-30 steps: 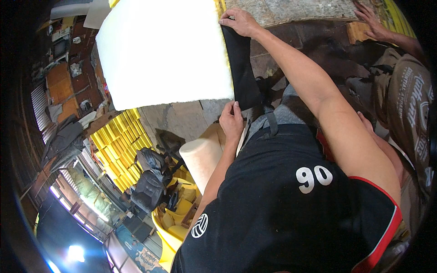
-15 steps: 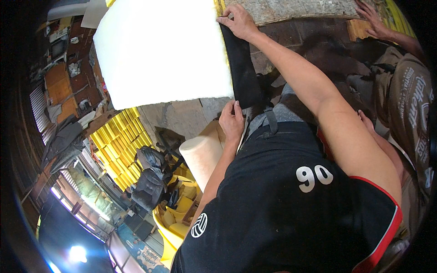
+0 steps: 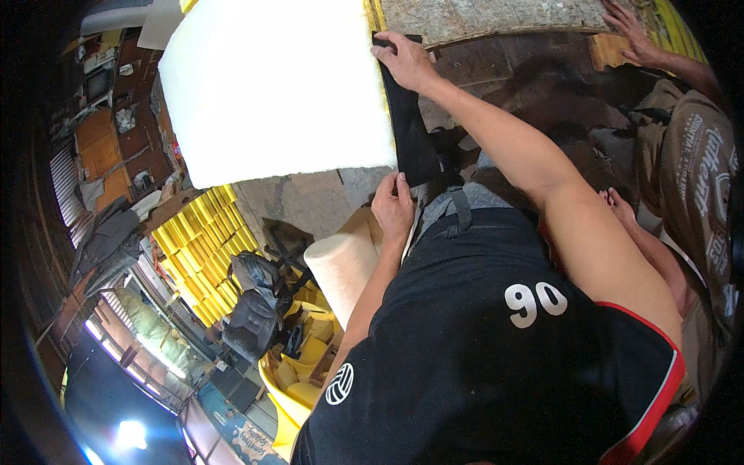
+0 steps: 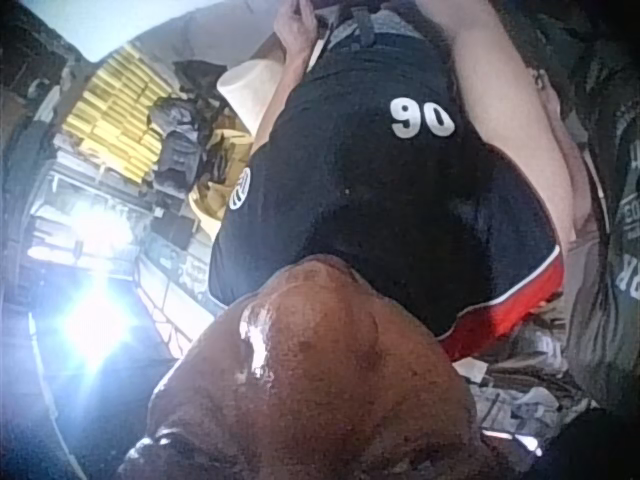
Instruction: The person applies adhesive from a bottle to the edges of a large white foam cushion and then presses a black fabric strip onto the glued edge. The person repeats this process on multiple foam pieces, handling the foam and fabric by hand in a workshop environment.
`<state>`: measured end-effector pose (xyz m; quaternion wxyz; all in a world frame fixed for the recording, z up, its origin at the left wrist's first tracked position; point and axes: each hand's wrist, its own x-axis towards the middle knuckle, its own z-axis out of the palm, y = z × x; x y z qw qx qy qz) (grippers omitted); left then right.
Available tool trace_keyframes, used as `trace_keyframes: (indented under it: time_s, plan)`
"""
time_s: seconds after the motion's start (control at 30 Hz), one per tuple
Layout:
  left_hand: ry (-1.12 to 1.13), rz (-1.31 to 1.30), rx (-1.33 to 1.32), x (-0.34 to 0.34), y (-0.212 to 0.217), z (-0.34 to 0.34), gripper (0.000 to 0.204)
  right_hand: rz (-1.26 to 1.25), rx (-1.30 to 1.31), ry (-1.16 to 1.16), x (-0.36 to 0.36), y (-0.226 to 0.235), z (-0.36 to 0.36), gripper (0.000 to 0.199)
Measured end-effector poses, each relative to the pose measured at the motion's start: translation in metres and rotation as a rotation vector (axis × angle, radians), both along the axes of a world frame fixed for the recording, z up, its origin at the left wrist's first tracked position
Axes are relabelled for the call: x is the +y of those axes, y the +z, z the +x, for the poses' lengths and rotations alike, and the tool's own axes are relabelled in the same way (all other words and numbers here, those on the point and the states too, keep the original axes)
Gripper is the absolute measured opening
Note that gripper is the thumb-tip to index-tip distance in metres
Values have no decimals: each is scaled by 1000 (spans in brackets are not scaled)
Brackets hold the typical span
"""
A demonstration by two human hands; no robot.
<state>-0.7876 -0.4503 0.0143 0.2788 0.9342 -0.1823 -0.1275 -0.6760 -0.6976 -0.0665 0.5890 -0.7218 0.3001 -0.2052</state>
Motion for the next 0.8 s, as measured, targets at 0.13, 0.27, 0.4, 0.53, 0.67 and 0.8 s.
trace_keyframes:
  time_s: [0.13, 0.27, 0.4, 0.53, 0.67, 0.8]
  plan:
    - [-11, -7, -23, -1, 1, 0, 23, 130, 15, 51, 15, 16, -17, 45]
    - [-16, -15, -30, 4, -4, 0, 23, 191, -25, 21, 29, 23, -27, 40]
    - [-15, -12, -21, 3, -2, -1, 23, 163, -81, 21, 43, 17, -36, 31]
    - [-11, -3, -3, 3, -1, -2, 23, 220, -23, 83, 60, 26, -53, 31]
    - [-44, -1, -30, 5, -2, 0, 23, 323, -18, 111, 75, 27, -72, 28]
    - [-55, 24, -53, 9, -5, 3, 24, 192, -135, -50, 79, 3, -75, 25]
